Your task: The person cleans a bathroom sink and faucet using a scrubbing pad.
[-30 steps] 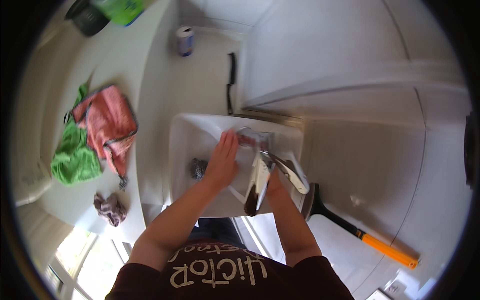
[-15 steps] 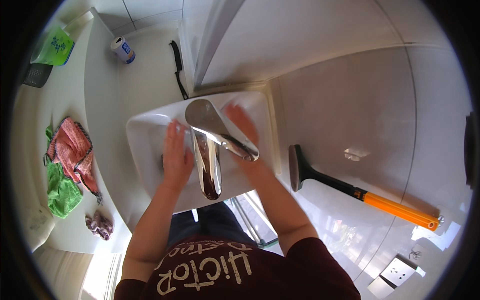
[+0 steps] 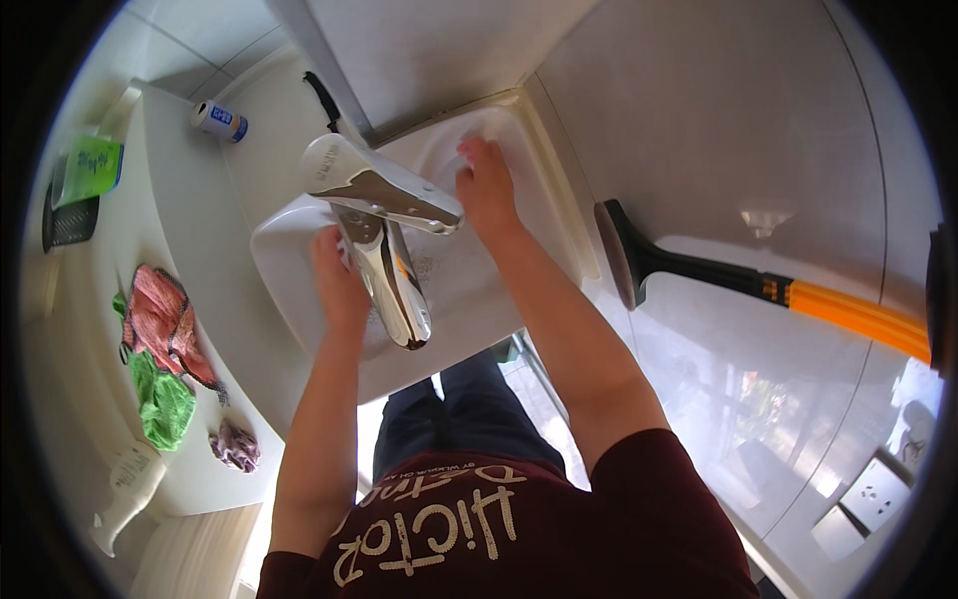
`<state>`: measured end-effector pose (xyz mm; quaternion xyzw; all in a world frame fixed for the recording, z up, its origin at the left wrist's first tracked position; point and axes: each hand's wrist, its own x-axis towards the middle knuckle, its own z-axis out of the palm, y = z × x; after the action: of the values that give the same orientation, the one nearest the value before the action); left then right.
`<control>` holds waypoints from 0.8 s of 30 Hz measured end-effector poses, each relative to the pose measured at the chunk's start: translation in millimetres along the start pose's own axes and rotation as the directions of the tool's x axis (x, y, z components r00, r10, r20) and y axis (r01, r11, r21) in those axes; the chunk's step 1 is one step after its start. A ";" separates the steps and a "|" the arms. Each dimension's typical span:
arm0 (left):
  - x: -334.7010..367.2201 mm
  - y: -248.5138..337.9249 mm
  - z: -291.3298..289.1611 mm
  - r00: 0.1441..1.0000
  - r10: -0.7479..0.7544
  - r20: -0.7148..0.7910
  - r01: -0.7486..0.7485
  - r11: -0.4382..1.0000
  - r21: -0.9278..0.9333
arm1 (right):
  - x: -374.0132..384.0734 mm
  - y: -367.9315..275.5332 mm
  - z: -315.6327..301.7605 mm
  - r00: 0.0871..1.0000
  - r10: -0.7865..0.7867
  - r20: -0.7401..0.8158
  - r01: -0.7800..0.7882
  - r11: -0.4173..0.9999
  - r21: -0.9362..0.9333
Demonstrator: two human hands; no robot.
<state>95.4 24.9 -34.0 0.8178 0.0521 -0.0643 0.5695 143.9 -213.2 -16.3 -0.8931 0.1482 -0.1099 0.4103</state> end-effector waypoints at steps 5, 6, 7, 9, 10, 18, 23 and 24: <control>24.5 -32.5 -5.2 0.926 -0.225 0.302 0.342 0.838 -0.426 | -26.1 -15.3 40.7 0.909 0.053 0.414 0.069 0.959 -0.274; 29.2 -33.2 -0.2 0.925 -0.073 0.373 0.155 0.969 -0.193 | -35.8 -16.2 34.5 0.865 -0.054 0.499 0.226 0.929 -0.292; 29.0 -33.8 -3.6 0.887 0.092 0.453 -0.136 0.988 0.067 | -40.4 -18.3 31.6 0.798 -0.152 0.583 0.381 0.877 -0.293; 26.4 -10.1 7.8 0.803 0.214 0.556 -0.389 0.895 0.218 | -32.7 -4.2 20.3 0.690 -0.205 0.694 0.453 0.870 -0.193; 35.4 -6.6 11.3 0.819 0.142 0.555 -0.303 0.930 0.209 | -25.5 -0.9 17.1 0.623 -0.247 0.742 0.491 0.862 -0.125; 44.1 -50.4 -21.4 0.977 -0.042 0.208 0.100 0.957 -0.273 | -25.4 -26.3 23.0 0.723 -0.150 0.675 0.366 0.911 -0.189; 32.9 -24.1 -8.8 0.937 0.066 0.343 -0.049 0.997 -0.059 | -32.5 -25.5 19.6 0.761 -0.025 0.649 0.199 0.960 -0.196; 29.5 -37.5 -21.3 0.943 0.008 0.332 0.038 0.991 -0.129 | -32.1 -22.3 26.8 0.767 -0.031 0.640 0.238 0.941 -0.241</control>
<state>119.5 58.2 -66.2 0.7547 -0.0342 -0.2019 0.6232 126.4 -169.3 -18.7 -0.9392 -0.0469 0.1891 0.2826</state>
